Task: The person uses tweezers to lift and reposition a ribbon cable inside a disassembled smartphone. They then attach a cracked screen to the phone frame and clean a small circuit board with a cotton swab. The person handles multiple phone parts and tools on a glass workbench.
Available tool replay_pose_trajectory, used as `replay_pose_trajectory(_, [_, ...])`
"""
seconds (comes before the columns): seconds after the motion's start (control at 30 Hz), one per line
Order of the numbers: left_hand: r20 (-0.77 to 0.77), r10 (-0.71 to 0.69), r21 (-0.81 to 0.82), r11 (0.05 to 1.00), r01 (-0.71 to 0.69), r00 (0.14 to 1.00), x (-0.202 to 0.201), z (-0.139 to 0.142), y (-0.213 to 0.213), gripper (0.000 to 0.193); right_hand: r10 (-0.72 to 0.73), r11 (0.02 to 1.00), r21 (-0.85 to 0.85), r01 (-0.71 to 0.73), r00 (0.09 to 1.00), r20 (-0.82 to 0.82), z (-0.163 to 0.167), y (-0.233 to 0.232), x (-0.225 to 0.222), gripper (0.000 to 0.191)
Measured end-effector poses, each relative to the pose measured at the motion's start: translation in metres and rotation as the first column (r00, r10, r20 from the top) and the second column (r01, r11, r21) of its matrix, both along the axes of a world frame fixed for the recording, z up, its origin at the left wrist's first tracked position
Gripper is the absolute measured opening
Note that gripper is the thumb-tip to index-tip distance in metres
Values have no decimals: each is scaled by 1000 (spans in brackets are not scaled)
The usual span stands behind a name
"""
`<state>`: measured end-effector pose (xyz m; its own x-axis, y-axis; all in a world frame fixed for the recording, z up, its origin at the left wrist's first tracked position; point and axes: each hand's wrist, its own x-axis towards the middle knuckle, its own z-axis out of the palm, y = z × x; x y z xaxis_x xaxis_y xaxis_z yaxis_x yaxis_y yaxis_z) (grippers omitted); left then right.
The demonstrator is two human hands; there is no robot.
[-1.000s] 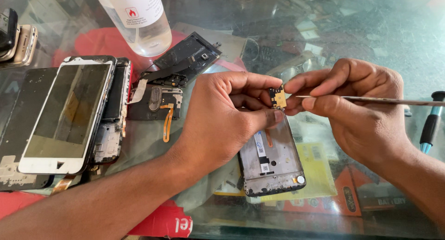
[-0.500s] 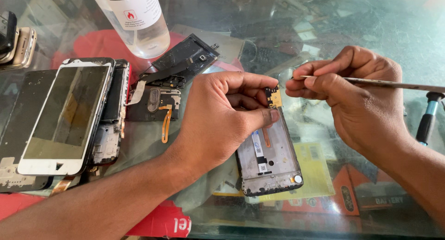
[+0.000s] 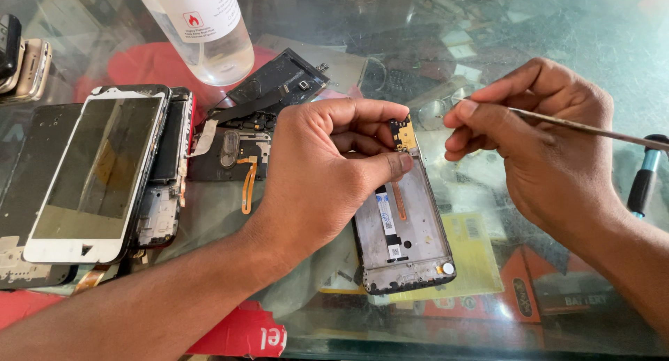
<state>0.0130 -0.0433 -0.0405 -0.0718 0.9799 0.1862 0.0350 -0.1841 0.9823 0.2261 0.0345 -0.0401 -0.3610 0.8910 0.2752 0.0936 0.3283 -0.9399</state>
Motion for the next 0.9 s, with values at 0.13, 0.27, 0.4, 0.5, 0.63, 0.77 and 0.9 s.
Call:
replay_pose_trajectory(0.13, [43, -35, -12, 999, 35, 998, 1, -1, -1, 34, 110, 994, 25, -109, 993, -30, -4, -2, 5, 5])
replay_pose_trajectory(0.27, [55, -54, -22, 998, 55, 997, 1, -1, -2, 34, 220, 975, 30, -218, 974, -56, -6, -8, 8, 6])
replay_pose_trajectory(0.4, [83, -80, -6, 997, 81, 993, 2, 0, -3, 33, 196, 981, 11, -196, 980, 20, -6, -11, 6, 6])
replay_pose_trajectory(0.5, [110, -100, -16, 995, 102, 989, 3, 0, -4, 33, 182, 983, -34, -183, 983, -23, -4, -12, 3, 6])
replay_pose_trajectory(0.63, [77, -102, 0, 995, 102, 992, 3, 1, -5, 33, 186, 981, -60, -183, 981, 62, -1, -13, 1, 5])
replay_pose_trajectory(0.77, [91, -115, 1, 993, 116, 989, 2, 0, -4, 33, 138, 988, -78, -131, 986, 97, -1, -13, -1, 5])
replay_pose_trajectory(0.9, [81, -123, 14, 992, 122, 989, 5, -1, -5, 30, 138, 990, -44, -132, 975, 173, -1, -13, -1, 8])
